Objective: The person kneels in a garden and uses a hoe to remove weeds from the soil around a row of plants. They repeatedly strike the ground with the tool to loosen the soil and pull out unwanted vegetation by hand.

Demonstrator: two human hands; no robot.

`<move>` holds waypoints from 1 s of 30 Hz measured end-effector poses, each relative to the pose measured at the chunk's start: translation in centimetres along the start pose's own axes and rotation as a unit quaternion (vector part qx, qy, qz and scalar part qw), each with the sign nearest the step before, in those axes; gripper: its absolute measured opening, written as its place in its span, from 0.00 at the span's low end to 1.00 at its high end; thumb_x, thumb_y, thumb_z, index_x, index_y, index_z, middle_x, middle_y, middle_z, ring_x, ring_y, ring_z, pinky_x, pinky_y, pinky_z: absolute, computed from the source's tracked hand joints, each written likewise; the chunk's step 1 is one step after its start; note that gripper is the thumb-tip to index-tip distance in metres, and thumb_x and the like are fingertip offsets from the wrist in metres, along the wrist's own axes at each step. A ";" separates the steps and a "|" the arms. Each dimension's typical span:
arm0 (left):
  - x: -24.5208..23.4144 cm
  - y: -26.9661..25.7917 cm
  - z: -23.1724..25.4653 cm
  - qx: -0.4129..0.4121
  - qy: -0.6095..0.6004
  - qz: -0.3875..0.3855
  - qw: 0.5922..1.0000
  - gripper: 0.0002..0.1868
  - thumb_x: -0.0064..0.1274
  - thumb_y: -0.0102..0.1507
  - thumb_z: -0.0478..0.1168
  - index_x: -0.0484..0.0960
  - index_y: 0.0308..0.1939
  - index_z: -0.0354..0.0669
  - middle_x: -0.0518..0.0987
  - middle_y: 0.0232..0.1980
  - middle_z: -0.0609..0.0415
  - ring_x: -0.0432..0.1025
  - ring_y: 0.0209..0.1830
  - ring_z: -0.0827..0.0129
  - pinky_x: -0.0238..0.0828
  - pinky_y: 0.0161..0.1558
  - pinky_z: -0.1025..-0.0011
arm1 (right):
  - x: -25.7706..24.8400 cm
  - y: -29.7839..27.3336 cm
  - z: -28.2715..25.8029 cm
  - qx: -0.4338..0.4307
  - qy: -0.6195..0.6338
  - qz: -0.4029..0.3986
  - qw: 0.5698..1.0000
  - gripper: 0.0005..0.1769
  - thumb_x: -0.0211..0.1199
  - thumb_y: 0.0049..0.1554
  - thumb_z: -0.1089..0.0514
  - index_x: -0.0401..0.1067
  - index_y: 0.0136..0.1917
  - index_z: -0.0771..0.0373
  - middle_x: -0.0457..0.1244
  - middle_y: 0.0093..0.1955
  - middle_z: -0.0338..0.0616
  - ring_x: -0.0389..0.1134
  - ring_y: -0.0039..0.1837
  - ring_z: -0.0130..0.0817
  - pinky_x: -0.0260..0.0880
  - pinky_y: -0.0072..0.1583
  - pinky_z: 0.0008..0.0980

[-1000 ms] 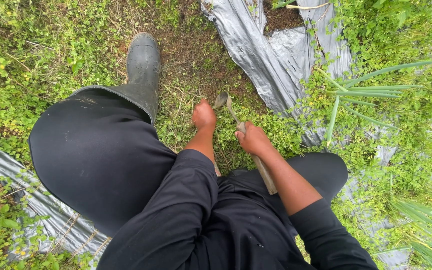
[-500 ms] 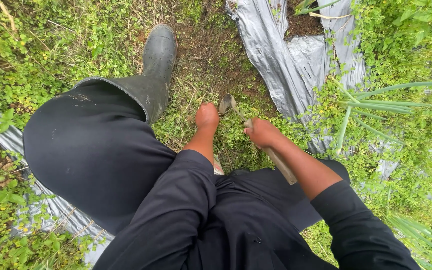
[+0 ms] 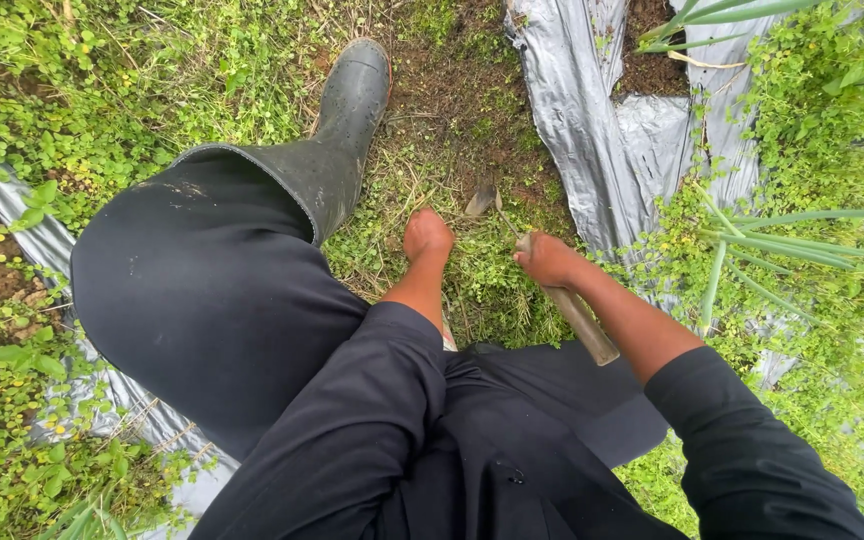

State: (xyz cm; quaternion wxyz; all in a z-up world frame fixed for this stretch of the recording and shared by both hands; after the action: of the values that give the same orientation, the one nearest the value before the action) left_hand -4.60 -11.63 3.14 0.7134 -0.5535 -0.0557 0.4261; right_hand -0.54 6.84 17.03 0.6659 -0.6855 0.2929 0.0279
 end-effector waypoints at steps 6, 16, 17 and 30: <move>-5.4 -6.0 3.9 0.027 0.001 0.013 1.000 0.21 0.45 0.70 0.33 0.67 0.68 0.46 0.78 0.54 0.39 0.77 0.57 0.47 0.75 0.58 0.45 | -3.9 -1.2 -3.7 0.026 -0.003 0.043 0.999 0.34 0.52 0.64 0.41 0.65 0.64 0.76 0.67 0.56 0.73 0.68 0.63 0.68 0.70 0.62 0.60; 2.8 4.0 -0.4 0.028 0.080 0.020 0.996 0.15 0.43 0.68 0.37 0.84 0.52 0.38 0.76 0.54 0.39 0.77 0.56 0.46 0.74 0.55 0.39 | -2.6 0.3 -5.3 0.030 0.134 0.078 0.987 0.28 0.53 0.66 0.45 0.66 0.65 0.72 0.68 0.52 0.67 0.71 0.61 0.64 0.72 0.60 0.57; 2.9 3.8 -0.5 0.030 0.087 0.005 0.996 0.15 0.46 0.67 0.37 0.84 0.52 0.38 0.77 0.54 0.39 0.77 0.56 0.46 0.74 0.56 0.41 | -2.1 -0.5 -5.1 0.039 0.131 0.049 0.989 0.28 0.52 0.66 0.46 0.65 0.65 0.74 0.68 0.52 0.68 0.71 0.60 0.63 0.72 0.60 0.57; -3.4 -1.2 5.4 0.179 0.045 0.087 0.979 0.20 0.51 0.65 0.31 0.76 0.62 0.40 0.75 0.59 0.39 0.73 0.63 0.47 0.77 0.56 0.49 | 1.8 -4.7 -4.7 0.046 0.101 0.010 0.994 0.27 0.50 0.67 0.49 0.64 0.67 0.77 0.67 0.49 0.68 0.74 0.53 0.58 0.75 0.58 0.54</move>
State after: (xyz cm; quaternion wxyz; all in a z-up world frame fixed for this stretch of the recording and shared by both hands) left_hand -9.04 -9.87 7.55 0.7631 -0.4384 0.1020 0.4637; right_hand 1.33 1.57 21.00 0.6635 -0.6503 0.3668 -0.0482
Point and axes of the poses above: each hand's wrist, its own y-axis towards the middle knuckle, its own x-axis out of the palm, z = x × y, the point moved 6 cm from there along y, towards the middle knuckle
